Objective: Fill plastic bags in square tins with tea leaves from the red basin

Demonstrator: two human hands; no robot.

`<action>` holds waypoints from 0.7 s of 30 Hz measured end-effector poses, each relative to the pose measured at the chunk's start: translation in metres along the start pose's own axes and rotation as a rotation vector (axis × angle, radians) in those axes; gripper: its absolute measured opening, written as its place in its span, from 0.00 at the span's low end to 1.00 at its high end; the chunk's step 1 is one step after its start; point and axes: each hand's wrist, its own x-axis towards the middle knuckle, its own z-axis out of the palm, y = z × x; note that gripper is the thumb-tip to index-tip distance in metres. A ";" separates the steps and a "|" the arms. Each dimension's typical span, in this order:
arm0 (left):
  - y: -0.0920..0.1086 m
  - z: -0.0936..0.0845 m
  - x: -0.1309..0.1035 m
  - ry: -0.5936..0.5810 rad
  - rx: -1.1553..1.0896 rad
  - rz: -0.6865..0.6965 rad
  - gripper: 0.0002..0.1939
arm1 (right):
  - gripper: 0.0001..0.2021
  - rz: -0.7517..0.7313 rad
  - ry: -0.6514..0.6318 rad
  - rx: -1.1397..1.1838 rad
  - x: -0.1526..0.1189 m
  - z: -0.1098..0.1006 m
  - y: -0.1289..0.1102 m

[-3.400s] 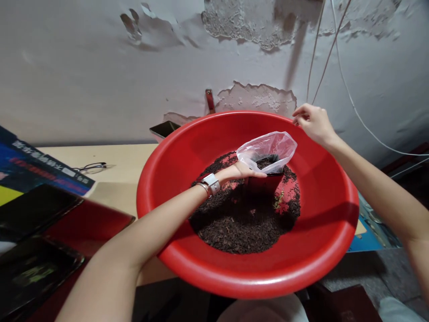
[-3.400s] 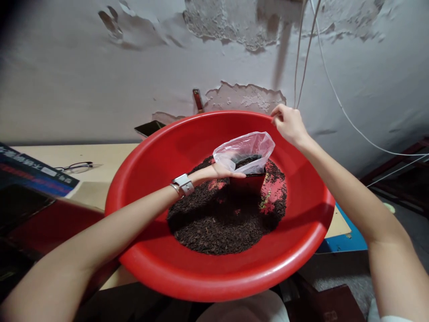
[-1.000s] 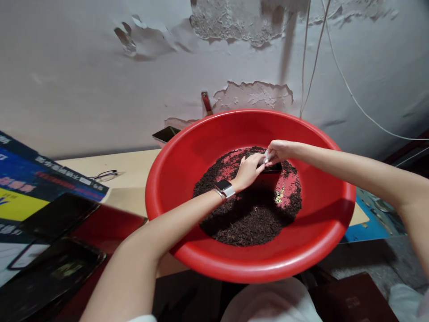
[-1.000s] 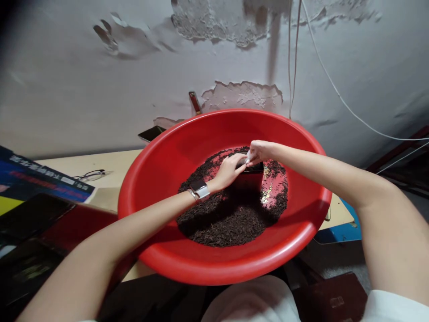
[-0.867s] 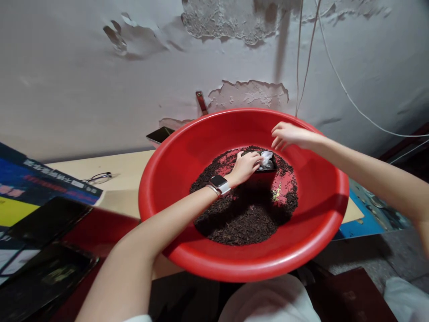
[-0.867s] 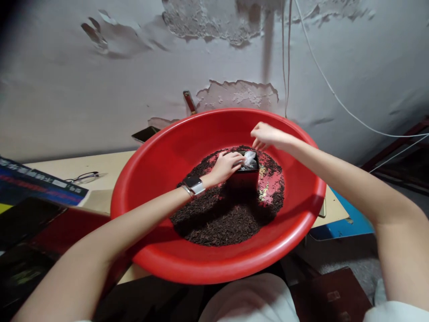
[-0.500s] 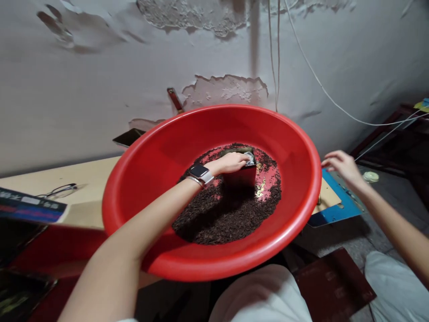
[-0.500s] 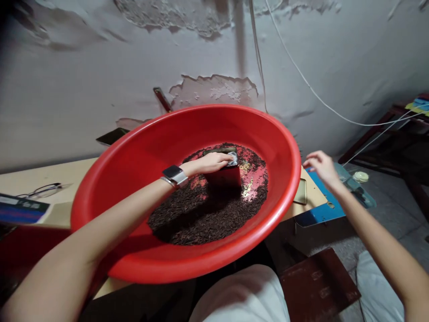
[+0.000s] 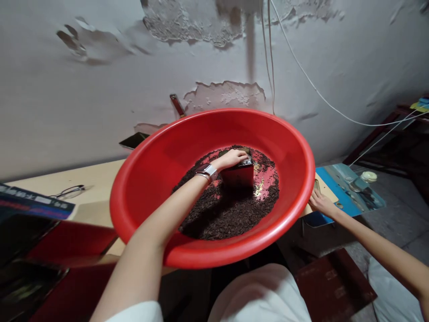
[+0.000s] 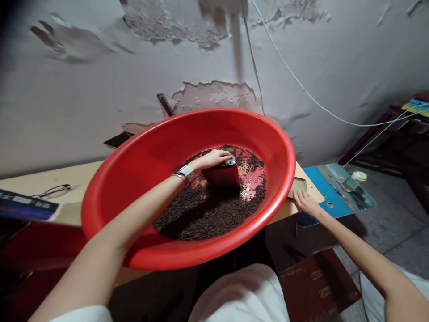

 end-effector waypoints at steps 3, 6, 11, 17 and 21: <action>0.003 -0.005 0.011 -0.055 -0.049 -0.008 0.13 | 0.14 0.162 -0.042 -0.086 0.006 -0.022 0.013; 0.013 -0.008 0.022 -0.105 0.058 -0.077 0.10 | 0.20 0.459 0.126 -0.161 0.021 -0.084 0.023; 0.015 -0.019 0.009 -0.001 -0.017 0.002 0.09 | 0.20 0.617 0.705 0.297 0.073 -0.212 -0.010; -0.024 -0.046 -0.045 0.601 -0.476 -0.235 0.11 | 0.04 0.429 0.255 1.477 0.183 -0.228 -0.112; -0.038 -0.028 -0.064 0.526 -0.874 -0.540 0.16 | 0.06 0.520 -0.134 1.699 0.237 -0.196 -0.169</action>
